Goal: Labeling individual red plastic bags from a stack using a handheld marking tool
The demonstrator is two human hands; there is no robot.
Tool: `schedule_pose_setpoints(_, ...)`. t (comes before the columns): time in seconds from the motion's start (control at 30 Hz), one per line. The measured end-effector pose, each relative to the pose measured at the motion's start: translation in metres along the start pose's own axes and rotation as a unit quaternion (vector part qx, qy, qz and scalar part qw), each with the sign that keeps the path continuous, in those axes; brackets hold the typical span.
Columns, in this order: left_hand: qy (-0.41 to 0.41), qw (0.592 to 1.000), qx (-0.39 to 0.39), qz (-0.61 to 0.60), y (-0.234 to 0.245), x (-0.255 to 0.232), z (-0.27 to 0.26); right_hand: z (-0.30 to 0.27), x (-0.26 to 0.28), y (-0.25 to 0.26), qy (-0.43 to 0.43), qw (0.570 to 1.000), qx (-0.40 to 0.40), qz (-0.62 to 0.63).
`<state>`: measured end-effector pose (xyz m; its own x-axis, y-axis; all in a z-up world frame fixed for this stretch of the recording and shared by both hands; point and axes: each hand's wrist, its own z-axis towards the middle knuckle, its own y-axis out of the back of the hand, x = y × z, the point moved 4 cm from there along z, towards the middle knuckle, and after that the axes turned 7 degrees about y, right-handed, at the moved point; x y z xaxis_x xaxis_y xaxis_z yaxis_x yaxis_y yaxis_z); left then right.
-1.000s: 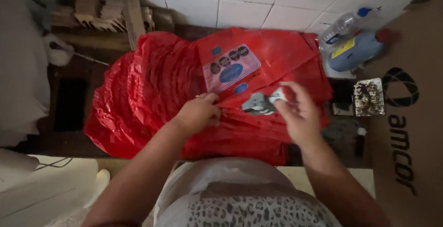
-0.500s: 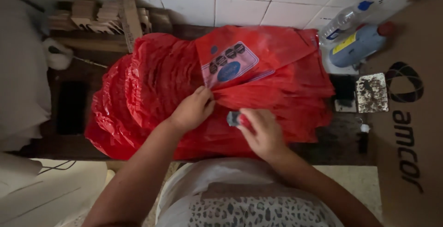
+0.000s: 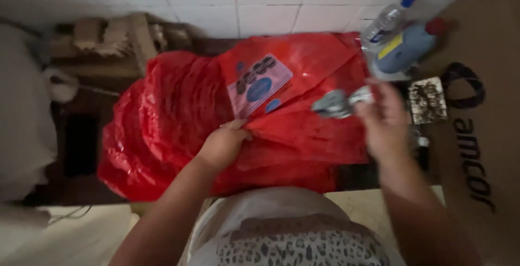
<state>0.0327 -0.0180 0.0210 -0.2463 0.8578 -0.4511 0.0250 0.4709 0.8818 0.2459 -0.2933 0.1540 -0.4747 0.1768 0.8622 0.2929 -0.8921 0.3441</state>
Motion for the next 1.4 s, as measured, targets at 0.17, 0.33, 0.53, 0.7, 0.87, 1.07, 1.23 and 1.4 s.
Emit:
schedule_pose_setpoints(0.17, -0.02, 0.998, 0.0, -0.057, 0.0, -0.009, -0.001, 0.034, -0.043, 0.107, 0.031, 0.985, -0.014, -0.171)
schedule_pose_setpoints(0.33, -0.005, 0.997, 0.027, -0.071, 0.002, -0.019, -0.002, 0.034, -0.095, 0.144, 0.004, 0.957, 0.028, -0.287)
schedule_pose_setpoints(0.53, 0.001, 0.997, 0.056, -0.056, 0.007, -0.022, -0.004, 0.025, -0.121, 0.132, -0.032, 0.956, 0.051, -0.286)
schedule_pose_setpoints(0.7, 0.033, 0.984, 0.158, -0.08, 0.036, -0.025, -0.003, 0.033, -0.134, 0.137, -0.018, 0.958, 0.061, -0.28)
schedule_pose_setpoints(0.87, 0.001, 0.989, 0.136, -0.058, 0.027, -0.017, 0.0, 0.025, -0.133, 0.131, 0.009, 0.956, 0.042, -0.29)
schedule_pose_setpoints(1.07, -0.004, 0.995, 0.082, -0.049, 0.016, -0.007, 0.009, 0.03, -0.082, 0.118, -0.03, 0.982, -0.053, -0.181)
schedule_pose_setpoints(1.23, -0.008, 0.997, 0.049, -0.057, 0.016, -0.006, 0.006, -0.009, -0.008, 0.051, -0.118, 0.98, -0.128, 0.098)
schedule_pose_setpoints(1.4, 0.038, 0.991, 0.052, -0.117, 0.015, -0.001, 0.006, -0.054, 0.039, -0.02, -0.132, 0.987, 0.058, 0.073)
